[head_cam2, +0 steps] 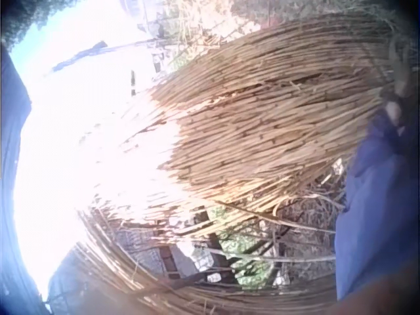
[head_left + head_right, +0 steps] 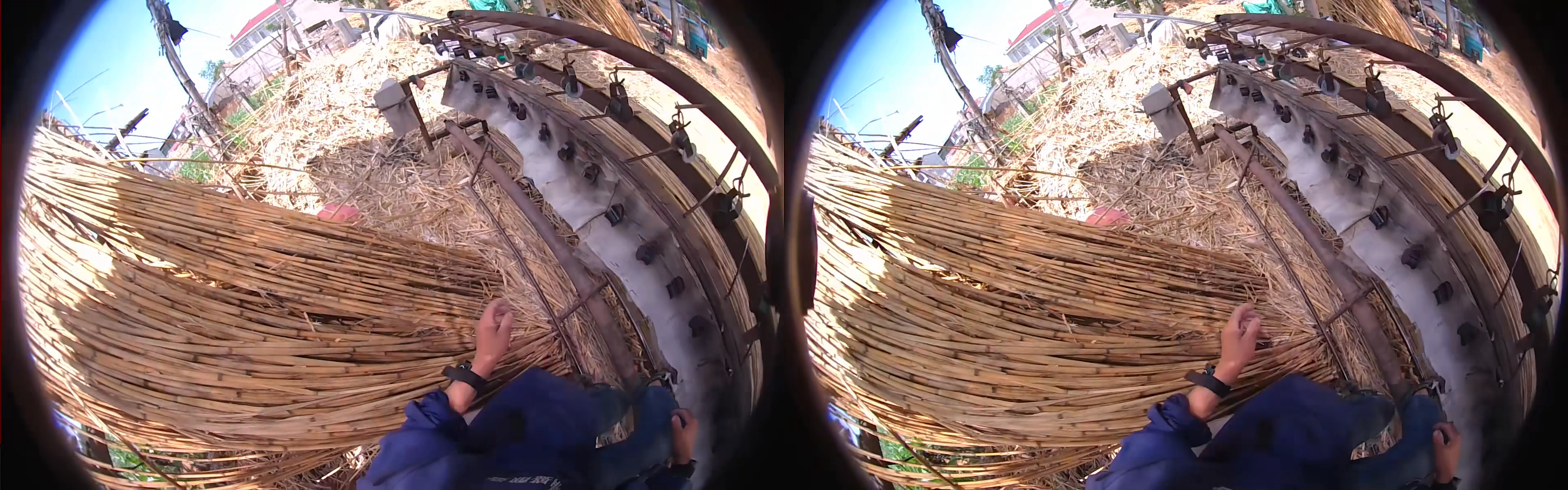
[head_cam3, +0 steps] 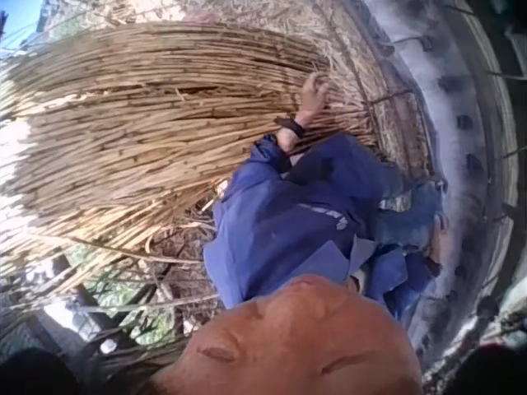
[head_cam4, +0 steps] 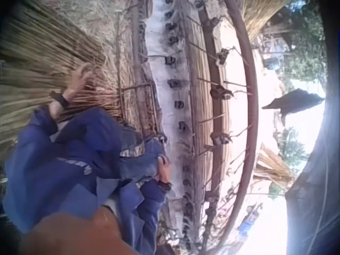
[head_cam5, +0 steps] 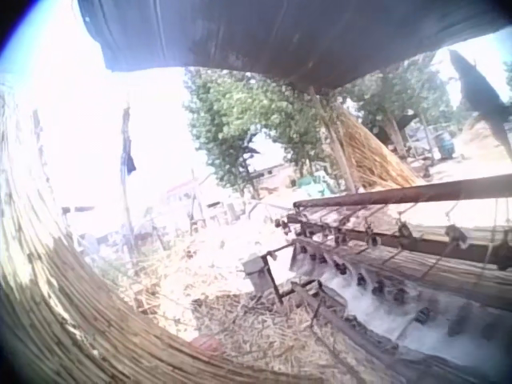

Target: Using a machine to weave long reeds together into a mat.

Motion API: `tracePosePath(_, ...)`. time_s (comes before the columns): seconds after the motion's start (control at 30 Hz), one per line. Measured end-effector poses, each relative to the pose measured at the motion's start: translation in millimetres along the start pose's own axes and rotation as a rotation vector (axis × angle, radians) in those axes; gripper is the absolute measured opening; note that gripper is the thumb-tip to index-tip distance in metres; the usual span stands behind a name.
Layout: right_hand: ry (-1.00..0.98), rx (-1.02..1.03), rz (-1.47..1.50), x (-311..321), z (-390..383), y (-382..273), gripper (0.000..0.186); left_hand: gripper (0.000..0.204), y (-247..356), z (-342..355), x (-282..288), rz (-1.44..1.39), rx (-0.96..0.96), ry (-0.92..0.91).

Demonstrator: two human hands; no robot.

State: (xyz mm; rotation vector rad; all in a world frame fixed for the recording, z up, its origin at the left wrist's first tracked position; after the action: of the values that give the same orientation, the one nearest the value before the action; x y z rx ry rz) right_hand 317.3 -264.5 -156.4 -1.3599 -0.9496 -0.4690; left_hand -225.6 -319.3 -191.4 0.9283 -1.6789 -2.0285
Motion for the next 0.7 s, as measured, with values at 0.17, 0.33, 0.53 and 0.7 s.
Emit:
tracePosePath(0.17, 0.0, -0.072, -0.209, 4, 0, 1, 0.03, 0.045, 58, 59, 198, 0.207, -0.19, 0.849)
tracePosePath(0.33, -0.016, -0.045, -0.218, -2, 10, 25, 0.026, 0.047, 164, 50, 324, 0.515, -0.489, 1.507)
tracePosePath(0.53, 0.052, -0.029, -0.189, -8, 15, 34, 0.022, 0.042, 216, 58, 366, 0.409, -0.385, 1.385)
tracePosePath(0.7, -0.007, -0.041, -0.279, -5, 17, -7, 0.019, 0.022, 225, 79, 227, -0.166, -0.631, 0.719)
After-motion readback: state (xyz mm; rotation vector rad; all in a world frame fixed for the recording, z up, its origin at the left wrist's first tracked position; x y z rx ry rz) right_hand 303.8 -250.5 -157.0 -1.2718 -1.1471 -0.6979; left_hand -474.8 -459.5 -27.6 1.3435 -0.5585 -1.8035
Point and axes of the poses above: each hand's wrist, its own z-axis towards the middle knuckle, its own x-axis out of the back of the hand, y = z × x, the point moved 5 cm from there along z, towards the middle knuckle, and after that the axes turned 14 degrees about -z, right-handed, at the moved point
